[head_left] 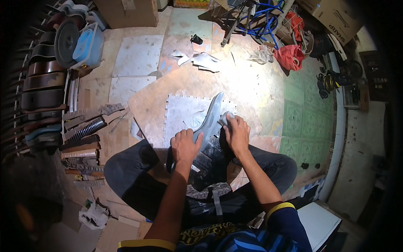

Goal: The person sands the surface of a black guitar body using a sanding block, frequently brushing away dust with their hands and changing the angle of the guitar to reach different edges.

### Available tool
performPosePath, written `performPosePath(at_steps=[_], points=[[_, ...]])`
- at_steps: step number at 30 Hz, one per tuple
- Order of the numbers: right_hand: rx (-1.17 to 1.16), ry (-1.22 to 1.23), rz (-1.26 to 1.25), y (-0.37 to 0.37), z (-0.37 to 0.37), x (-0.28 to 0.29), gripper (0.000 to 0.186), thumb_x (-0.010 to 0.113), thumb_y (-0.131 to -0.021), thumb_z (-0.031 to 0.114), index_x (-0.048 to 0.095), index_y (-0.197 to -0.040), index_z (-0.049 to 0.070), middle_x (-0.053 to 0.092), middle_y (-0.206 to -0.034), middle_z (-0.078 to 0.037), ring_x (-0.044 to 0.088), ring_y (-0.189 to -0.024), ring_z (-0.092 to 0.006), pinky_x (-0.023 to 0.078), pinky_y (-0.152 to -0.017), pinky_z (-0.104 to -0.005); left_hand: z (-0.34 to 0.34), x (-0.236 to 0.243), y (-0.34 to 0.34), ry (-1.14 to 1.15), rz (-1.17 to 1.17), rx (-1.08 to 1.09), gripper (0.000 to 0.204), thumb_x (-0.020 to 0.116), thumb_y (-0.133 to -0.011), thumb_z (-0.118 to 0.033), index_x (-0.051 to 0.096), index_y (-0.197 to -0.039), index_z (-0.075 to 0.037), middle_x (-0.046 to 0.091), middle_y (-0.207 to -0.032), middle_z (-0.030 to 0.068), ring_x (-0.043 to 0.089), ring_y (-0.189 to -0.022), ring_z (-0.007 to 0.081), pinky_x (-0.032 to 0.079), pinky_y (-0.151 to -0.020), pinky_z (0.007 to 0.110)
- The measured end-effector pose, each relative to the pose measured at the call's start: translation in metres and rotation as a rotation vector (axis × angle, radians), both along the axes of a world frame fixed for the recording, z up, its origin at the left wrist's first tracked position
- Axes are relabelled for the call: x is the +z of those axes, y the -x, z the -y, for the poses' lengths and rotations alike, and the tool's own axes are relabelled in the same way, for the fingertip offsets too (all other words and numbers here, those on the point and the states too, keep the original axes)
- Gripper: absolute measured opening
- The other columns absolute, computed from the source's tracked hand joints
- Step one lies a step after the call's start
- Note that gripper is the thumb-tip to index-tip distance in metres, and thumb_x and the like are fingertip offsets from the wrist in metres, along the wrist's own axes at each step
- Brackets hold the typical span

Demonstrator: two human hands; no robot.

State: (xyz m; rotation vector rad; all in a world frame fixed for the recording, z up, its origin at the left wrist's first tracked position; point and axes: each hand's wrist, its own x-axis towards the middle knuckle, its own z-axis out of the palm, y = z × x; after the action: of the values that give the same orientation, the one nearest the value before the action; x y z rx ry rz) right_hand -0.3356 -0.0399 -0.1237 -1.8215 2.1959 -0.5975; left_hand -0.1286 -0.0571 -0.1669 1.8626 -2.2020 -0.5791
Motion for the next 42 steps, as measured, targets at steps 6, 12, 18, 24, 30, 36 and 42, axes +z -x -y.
performPosePath(at_steps=[6, 12, 18, 24, 30, 36, 42], points=[[0.18, -0.01, -0.068, -0.009, -0.035, -0.008, 0.052, 0.075, -0.086, 0.01, 0.063, -0.136, 0.017, 0.062, -0.128, -0.023, 0.058, -0.116, -0.0417, 0.043, -0.098, -0.0512, -0.002, 0.002, 0.003, -0.007, -0.012, 0.013, 0.042, 0.064, -0.093, -0.049, 0.068, -0.091, -0.007, 0.066, -0.092, 0.0118, 0.063, -0.093, 0.032, 0.045, -0.083, 0.047], [0.084, 0.021, -0.007, 0.006, -0.013, -0.014, 0.057, 0.076, -0.085, 0.013, 0.057, -0.138, 0.009, 0.056, -0.126, -0.026, 0.055, -0.114, -0.0439, 0.043, -0.098, -0.0521, -0.002, 0.0, 0.003, 0.019, -0.029, 0.032, 0.042, 0.065, -0.092, -0.049, 0.068, -0.09, -0.007, 0.066, -0.091, 0.0123, 0.063, -0.092, 0.0322, 0.045, -0.082, 0.047], [0.094, 0.073, 0.077, 0.005, -0.008, -0.021, 0.06, 0.079, -0.083, 0.008, 0.057, -0.138, 0.009, 0.054, -0.13, -0.024, 0.053, -0.117, -0.0438, 0.042, -0.099, -0.0518, -0.001, 0.002, 0.001, 0.024, -0.052, 0.034, 0.043, 0.066, -0.091, -0.049, 0.068, -0.09, -0.006, 0.067, -0.091, 0.0134, 0.063, -0.092, 0.0333, 0.045, -0.082, 0.047], [0.327, 0.024, 0.005, -0.002, -0.036, -0.019, 0.06, 0.079, -0.081, 0.006, 0.06, -0.136, 0.021, 0.056, -0.127, -0.02, 0.053, -0.116, -0.0396, 0.041, -0.096, -0.052, -0.001, 0.002, 0.002, 0.007, -0.039, 0.034, 0.043, 0.066, -0.091, -0.049, 0.068, -0.09, -0.006, 0.067, -0.091, 0.0137, 0.064, -0.092, 0.0335, 0.046, -0.082, 0.047], [0.211, 0.018, 0.027, -0.021, -0.047, -0.01, 0.054, 0.078, -0.082, 0.005, 0.063, -0.132, 0.018, 0.056, -0.128, -0.02, 0.052, -0.115, -0.04, 0.04, -0.096, -0.0518, -0.002, -0.003, 0.002, -0.009, -0.032, 0.027, 0.043, 0.066, -0.091, -0.049, 0.068, -0.09, -0.006, 0.067, -0.091, 0.0136, 0.064, -0.092, 0.0334, 0.047, -0.082, 0.047], [0.012, 0.017, 0.024, -0.013, -0.027, -0.01, 0.054, 0.077, -0.083, 0.008, 0.064, -0.133, 0.022, 0.057, -0.128, -0.021, 0.053, -0.117, -0.0407, 0.04, -0.098, -0.0516, -0.001, -0.001, 0.004, -0.01, 0.006, 0.031, 0.045, 0.066, -0.09, -0.053, 0.068, -0.088, -0.009, 0.068, -0.091, 0.0112, 0.065, -0.092, 0.0313, 0.047, -0.082, 0.046], [0.213, -0.019, 0.048, -0.013, -0.037, -0.001, 0.054, 0.075, -0.081, 0.005, 0.064, -0.132, 0.02, 0.057, -0.126, -0.019, 0.052, -0.116, -0.0385, 0.037, -0.097, -0.0513, -0.003, -0.006, 0.002, 0.106, -0.008, 0.035, 0.043, 0.068, -0.089, -0.051, 0.067, -0.086, -0.009, 0.067, -0.086, 0.0113, 0.065, -0.087, 0.0321, 0.047, -0.078, 0.046]])
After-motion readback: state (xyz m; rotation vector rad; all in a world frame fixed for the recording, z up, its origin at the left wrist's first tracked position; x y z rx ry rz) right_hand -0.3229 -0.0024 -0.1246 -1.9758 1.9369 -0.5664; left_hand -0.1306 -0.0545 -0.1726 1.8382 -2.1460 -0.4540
